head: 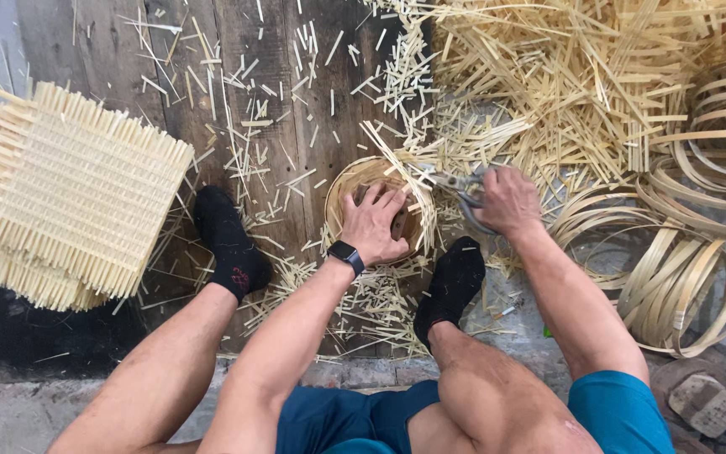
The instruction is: The person trims excess bamboo strips from a woven mat using shears and fits a circular bamboo frame onto the mat by hand.
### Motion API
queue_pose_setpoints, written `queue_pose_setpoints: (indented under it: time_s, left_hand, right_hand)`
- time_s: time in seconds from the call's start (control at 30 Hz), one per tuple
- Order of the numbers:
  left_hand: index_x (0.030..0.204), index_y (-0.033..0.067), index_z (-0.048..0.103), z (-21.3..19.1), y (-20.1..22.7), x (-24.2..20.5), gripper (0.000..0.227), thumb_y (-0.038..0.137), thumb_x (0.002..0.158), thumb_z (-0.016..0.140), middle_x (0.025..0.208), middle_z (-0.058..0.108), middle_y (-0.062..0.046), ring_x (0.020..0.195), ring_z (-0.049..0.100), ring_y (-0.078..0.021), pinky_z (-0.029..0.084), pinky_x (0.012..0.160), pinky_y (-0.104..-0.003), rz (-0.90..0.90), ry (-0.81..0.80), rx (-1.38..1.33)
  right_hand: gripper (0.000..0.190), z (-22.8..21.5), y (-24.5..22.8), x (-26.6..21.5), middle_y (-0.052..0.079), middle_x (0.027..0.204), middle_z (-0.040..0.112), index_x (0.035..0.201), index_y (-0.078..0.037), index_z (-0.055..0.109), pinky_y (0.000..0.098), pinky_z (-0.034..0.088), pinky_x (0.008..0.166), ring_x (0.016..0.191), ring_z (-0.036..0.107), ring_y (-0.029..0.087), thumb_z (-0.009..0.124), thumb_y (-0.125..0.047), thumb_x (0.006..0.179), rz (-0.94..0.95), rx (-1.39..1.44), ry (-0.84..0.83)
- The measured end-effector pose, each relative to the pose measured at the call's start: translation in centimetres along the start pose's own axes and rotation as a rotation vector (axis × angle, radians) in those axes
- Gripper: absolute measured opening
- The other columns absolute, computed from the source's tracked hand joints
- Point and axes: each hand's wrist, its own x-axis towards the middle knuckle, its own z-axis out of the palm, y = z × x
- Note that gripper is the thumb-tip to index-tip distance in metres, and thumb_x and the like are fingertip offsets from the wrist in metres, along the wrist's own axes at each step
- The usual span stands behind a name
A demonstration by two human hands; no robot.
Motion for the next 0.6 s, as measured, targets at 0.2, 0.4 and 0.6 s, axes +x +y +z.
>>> queue_pose_setpoints:
  time_s: [0.2, 0.4, 0.6]
  left_hand:
    - [0.146, 0.0231, 0.047, -0.1, -0.9, 0.5, 0.095, 0.042, 0.060, 0.080, 0.147, 0.055, -0.002, 0.139, 0.044, -0.0284, 0.018, 0.116, -0.067, 0.198, -0.131, 0.096]
    - [0.140, 0.0215, 0.060, 0.5, -1.6, 0.7, 0.075, 0.038, 0.069, 0.081, 0.139, 0.063, 0.001, 0.139, 0.045, -0.0257, 0.020, 0.114, -0.065, 0.259, -0.036, 0.022]
    - [0.120, 0.0256, 0.075, 0.0, -1.9, 1.1, 0.066, 0.025, 0.055, 0.087, 0.126, 0.072, 0.005, 0.131, 0.052, -0.0222, 0.023, 0.117, -0.058, 0.431, -0.202, 0.016]
  right_hand:
    - [0.047, 0.0, -0.4, 1.5, 0.018, 0.103, 0.067, 0.117, -0.003, 0.064, 0.0420, 0.057, 0.084, 0.094, 0.065, 0.028, 0.058, -0.045, 0.097, 0.022, -0.021, -0.206]
    - [0.061, -1.6, 0.6, 0.5, 0.017, 0.103, 0.066, 0.115, 0.000, 0.064, 0.0411, 0.057, 0.080, 0.091, 0.065, 0.026, 0.064, -0.057, 0.092, 0.008, 0.033, -0.063]
    - [0.045, -3.0, -2.2, 2.7, 0.012, 0.089, 0.065, 0.110, -0.005, 0.066, 0.0352, 0.056, 0.073, 0.081, 0.063, 0.021, 0.063, -0.046, 0.092, -0.073, -0.096, -0.088]
